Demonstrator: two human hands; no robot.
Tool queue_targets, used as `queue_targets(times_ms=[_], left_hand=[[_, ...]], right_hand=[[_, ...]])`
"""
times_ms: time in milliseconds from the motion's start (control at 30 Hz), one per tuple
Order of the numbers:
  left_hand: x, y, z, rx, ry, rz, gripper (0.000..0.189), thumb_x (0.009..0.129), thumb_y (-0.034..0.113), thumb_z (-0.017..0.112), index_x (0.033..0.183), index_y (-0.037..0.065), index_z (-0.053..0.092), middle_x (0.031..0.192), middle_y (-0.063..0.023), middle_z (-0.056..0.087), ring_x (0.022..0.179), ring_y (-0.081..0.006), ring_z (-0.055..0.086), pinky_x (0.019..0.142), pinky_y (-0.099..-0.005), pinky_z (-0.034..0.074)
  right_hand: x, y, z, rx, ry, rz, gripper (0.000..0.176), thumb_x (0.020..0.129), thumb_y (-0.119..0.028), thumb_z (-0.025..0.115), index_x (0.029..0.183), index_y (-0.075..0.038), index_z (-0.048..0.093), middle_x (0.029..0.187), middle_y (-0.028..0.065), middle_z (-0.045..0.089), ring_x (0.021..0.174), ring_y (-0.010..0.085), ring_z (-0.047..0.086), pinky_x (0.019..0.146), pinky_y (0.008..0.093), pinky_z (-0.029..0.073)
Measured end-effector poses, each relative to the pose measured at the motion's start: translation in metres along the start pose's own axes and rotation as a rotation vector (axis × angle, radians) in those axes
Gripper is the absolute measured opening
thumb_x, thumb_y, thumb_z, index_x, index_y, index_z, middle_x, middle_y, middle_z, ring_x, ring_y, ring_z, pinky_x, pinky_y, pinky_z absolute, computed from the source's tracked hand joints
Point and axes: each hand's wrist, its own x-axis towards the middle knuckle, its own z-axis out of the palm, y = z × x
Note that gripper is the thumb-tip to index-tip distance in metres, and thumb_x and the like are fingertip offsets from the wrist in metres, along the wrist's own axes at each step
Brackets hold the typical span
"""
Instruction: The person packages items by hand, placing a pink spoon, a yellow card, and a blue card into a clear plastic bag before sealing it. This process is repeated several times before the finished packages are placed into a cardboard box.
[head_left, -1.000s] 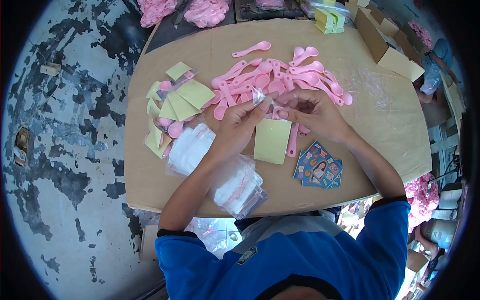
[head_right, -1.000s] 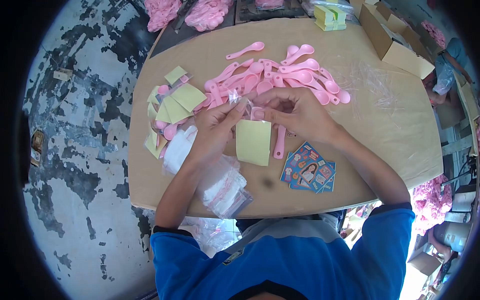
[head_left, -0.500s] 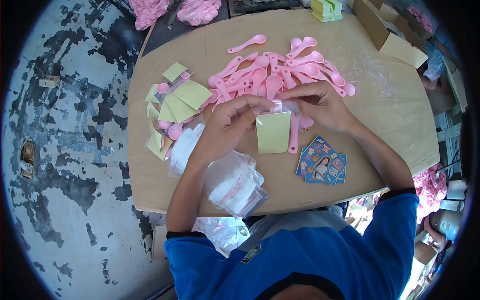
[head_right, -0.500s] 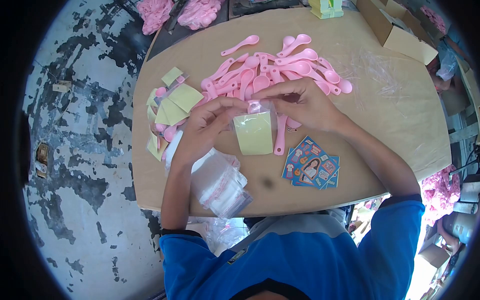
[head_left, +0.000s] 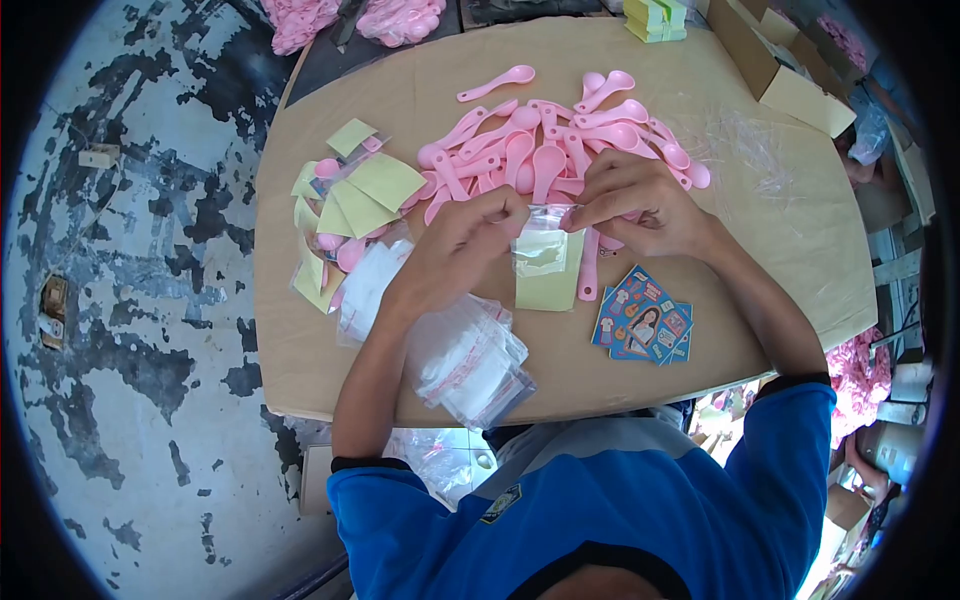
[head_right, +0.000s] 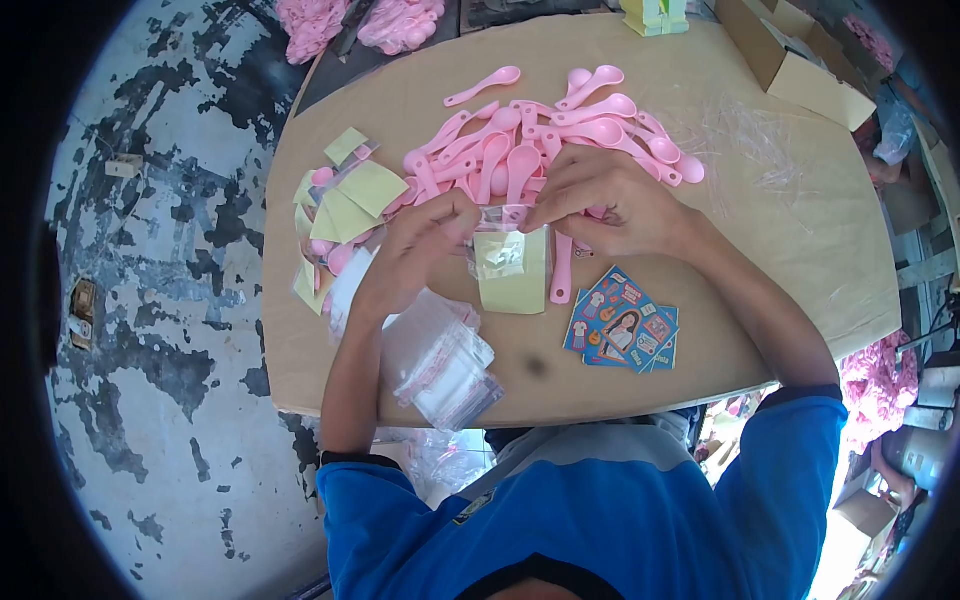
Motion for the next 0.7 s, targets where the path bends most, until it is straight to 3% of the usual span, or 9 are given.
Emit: queue_targets(times_ms=[133,200,267,367,467,500,600,667,700], left_hand=[[0.0,-0.002,0.002,0.052,0.04,-0.095,0.021,0.086,0.001,0.066,0.084,0.005,0.046,0.08,0.004,0.044,0.087,-0.0039,0.054,0.067,-0.0228,0.046],[-0.001,-0.005,0.001,-0.027,0.03,-0.044,0.023,0.084,0.007,0.07,0.084,0.005,0.047,0.081,0.0022,0.048,0.08,-0.0038,0.053,0.067,-0.0232,0.048],[-0.005,0.0,-0.003,-0.003,0.034,0.025,0.023,0.084,0.008,0.071,0.086,0.005,0.049,0.084,0.0008,0.052,0.077,-0.0048,0.055,0.069,-0.0245,0.05],[-0.015,0.017,-0.034,0.056,0.079,0.221,0.014,0.085,0.004,0.067,0.092,0.005,0.054,0.098,-0.0029,0.06,0.084,-0.0102,0.061,0.076,-0.0278,0.05],[-0.043,0.045,-0.065,0.034,0.492,0.32,0.011,0.086,0.002,0.063,0.095,0.004,0.057,0.098,-0.0039,0.06,0.086,-0.0094,0.06,0.077,-0.0252,0.048],[-0.056,0.052,-0.07,0.038,0.549,0.307,0.011,0.086,0.001,0.063,0.095,0.004,0.057,0.099,-0.0042,0.061,0.087,-0.0095,0.06,0.077,-0.0248,0.048],[-0.097,0.062,-0.069,0.087,0.668,0.164,0.011,0.086,0.002,0.063,0.096,0.004,0.059,0.102,-0.0054,0.062,0.088,-0.0108,0.061,0.078,-0.0251,0.048],[-0.127,0.047,-0.056,0.172,0.701,-0.063,0.012,0.085,0.002,0.064,0.097,0.003,0.061,0.104,-0.0068,0.063,0.09,-0.0132,0.062,0.081,-0.0274,0.048],[-0.138,0.036,-0.047,0.322,0.64,-0.049,0.015,0.084,0.004,0.065,0.099,0.003,0.062,0.108,-0.0093,0.064,0.096,-0.0172,0.062,0.085,-0.0308,0.048]], right_hand=[[0.008,0.001,-0.005,-0.168,0.084,-0.042,0.019,0.078,-0.003,0.062,0.096,-0.003,0.067,0.082,0.0097,0.066,0.082,0.0184,0.058,0.073,0.0326,0.048],[0.014,-0.031,0.0,0.137,0.049,0.331,0.021,0.083,-0.005,0.063,0.103,-0.002,0.061,0.083,0.008,0.066,0.084,0.0149,0.059,0.069,0.03,0.049],[0.02,-0.043,0.001,0.225,-0.095,0.554,0.023,0.087,-0.008,0.063,0.109,-0.002,0.057,0.083,0.0062,0.065,0.081,0.0113,0.06,0.065,0.027,0.049],[0.026,-0.032,0.003,0.201,-0.373,0.595,0.022,0.091,-0.01,0.062,0.11,-0.001,0.055,0.083,0.0027,0.064,0.066,0.0054,0.059,0.061,0.0231,0.048],[0.06,-0.046,0.005,0.37,-0.293,0.596,0.021,0.09,-0.019,0.065,0.097,0.0,0.058,0.071,0.0033,0.06,0.063,0.0092,0.058,0.056,0.0246,0.047],[0.078,-0.055,0.006,0.454,-0.231,0.563,0.024,0.091,-0.02,0.063,0.104,-0.001,0.059,0.075,0.0052,0.063,0.065,0.009,0.06,0.057,0.0244,0.049],[0.111,-0.06,0.027,0.524,0.168,0.444,0.031,0.091,-0.026,0.063,0.107,0.0,0.061,0.078,0.0084,0.066,0.064,0.0109,0.061,0.059,0.0239,0.05],[0.112,-0.067,0.034,0.267,-0.133,0.566,0.033,0.089,-0.02,0.065,0.115,0.0,0.058,0.079,0.0079,0.066,0.065,0.0122,0.061,0.058,0.0244,0.049],[0.111,-0.07,0.037,0.133,-0.279,0.619,0.036,0.088,-0.017,0.066,0.119,-0.001,0.057,0.079,0.0076,0.066,0.066,0.0128,0.062,0.058,0.0247,0.048]])
